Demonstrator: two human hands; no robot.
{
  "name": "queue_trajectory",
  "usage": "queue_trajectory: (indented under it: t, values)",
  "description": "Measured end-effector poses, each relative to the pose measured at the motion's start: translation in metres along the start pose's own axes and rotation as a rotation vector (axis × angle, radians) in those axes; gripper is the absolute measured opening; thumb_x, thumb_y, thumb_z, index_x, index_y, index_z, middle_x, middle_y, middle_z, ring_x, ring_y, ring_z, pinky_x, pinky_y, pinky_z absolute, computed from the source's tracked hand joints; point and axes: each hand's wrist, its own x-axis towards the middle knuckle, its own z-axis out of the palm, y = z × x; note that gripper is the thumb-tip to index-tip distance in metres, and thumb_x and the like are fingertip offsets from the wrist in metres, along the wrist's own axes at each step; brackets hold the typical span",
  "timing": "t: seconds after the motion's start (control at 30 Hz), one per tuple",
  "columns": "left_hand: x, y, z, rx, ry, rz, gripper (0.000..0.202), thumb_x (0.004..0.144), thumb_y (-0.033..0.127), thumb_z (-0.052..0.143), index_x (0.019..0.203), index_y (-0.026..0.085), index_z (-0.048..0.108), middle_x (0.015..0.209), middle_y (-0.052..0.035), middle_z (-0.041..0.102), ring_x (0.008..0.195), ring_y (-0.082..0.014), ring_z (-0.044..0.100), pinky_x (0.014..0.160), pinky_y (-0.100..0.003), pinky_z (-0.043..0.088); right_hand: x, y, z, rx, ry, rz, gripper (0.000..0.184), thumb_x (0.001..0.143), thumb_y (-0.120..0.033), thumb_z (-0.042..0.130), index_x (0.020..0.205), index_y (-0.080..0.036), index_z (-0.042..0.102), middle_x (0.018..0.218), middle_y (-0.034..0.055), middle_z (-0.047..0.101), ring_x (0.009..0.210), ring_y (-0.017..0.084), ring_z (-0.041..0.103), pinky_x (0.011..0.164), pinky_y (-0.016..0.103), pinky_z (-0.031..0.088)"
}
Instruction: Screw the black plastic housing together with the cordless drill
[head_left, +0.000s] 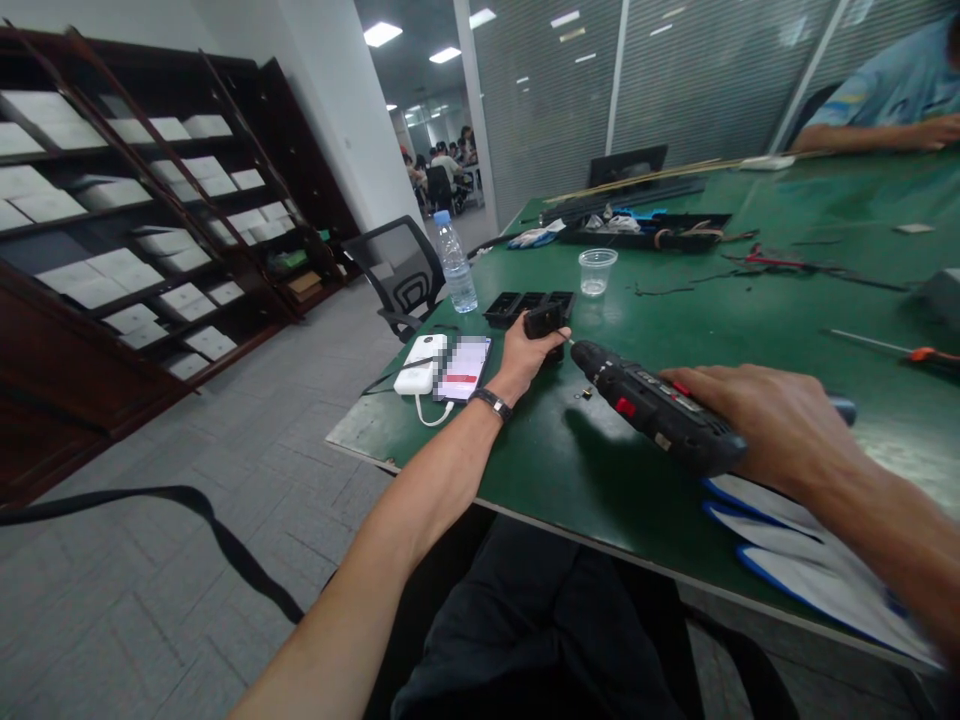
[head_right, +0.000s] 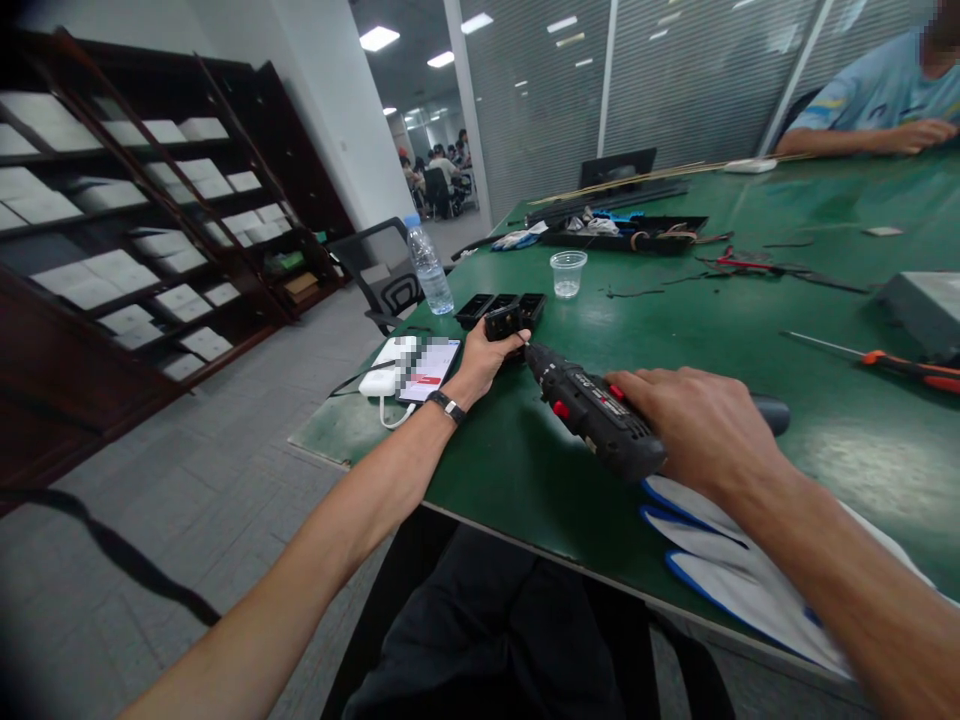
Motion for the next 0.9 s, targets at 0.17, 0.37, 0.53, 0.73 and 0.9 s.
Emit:
queue_trajectory:
  t: [0.17, 0.37, 0.53, 0.73, 0.9]
  values:
    - [0.001, 0.0, -0.001, 0.017, -0.003, 0.001, 0.049, 0.064, 0.03, 0.094, 0.105, 0.018, 0.069, 0.108, -0.0049, 0.073, 0.104, -0.0212, 0.066, 0.102, -0.04, 0.053, 0.0, 0.0, 0.001, 0.006, 0.009, 0.0, 0.049, 0.081, -0.04, 0.055, 0.125, -0.027, 0.071, 0.112, 0.0098, 0.079, 0.087, 0.031, 0.073, 0.065, 0.04, 0.05]
    - [0.002, -0.001, 0.0, 0.013, 0.005, -0.008, 0.047, 0.064, 0.029, 0.093, 0.102, 0.018, 0.069, 0.105, -0.0044, 0.073, 0.1, -0.0201, 0.067, 0.102, -0.041, 0.054, -0.002, 0.003, 0.011, -0.045, 0.067, -0.023, 0.049, 0.081, -0.037, 0.056, 0.128, -0.028, 0.068, 0.113, 0.0081, 0.079, 0.086, 0.03, 0.073, 0.063, 0.039, 0.047]
    - [0.002, 0.0, -0.001, 0.019, 0.006, -0.014, 0.047, 0.064, 0.03, 0.093, 0.103, 0.018, 0.07, 0.106, -0.0044, 0.073, 0.102, -0.0205, 0.067, 0.102, -0.041, 0.054, -0.001, 0.003, 0.008, -0.037, 0.016, -0.006, 0.05, 0.08, -0.038, 0.057, 0.127, -0.029, 0.069, 0.113, 0.0077, 0.079, 0.088, 0.03, 0.073, 0.063, 0.038, 0.047]
    - [0.0, 0.004, 0.0, -0.004, 0.011, -0.049, 0.05, 0.062, 0.028, 0.094, 0.104, 0.018, 0.07, 0.107, -0.0046, 0.074, 0.105, -0.0214, 0.067, 0.104, -0.042, 0.053, 0.0, 0.001, 0.003, -0.025, -0.007, 0.001, 0.048, 0.08, -0.038, 0.057, 0.125, -0.029, 0.069, 0.112, 0.0077, 0.079, 0.089, 0.031, 0.073, 0.066, 0.039, 0.049]
    - [-0.001, 0.007, 0.002, -0.031, 0.014, -0.075, 0.051, 0.061, 0.026, 0.095, 0.104, 0.018, 0.069, 0.106, -0.0041, 0.073, 0.101, -0.0206, 0.067, 0.102, -0.041, 0.054, 0.0, -0.001, 0.001, -0.012, 0.001, -0.018, 0.049, 0.077, -0.037, 0.056, 0.124, -0.027, 0.07, 0.111, 0.0086, 0.079, 0.088, 0.031, 0.073, 0.066, 0.04, 0.049]
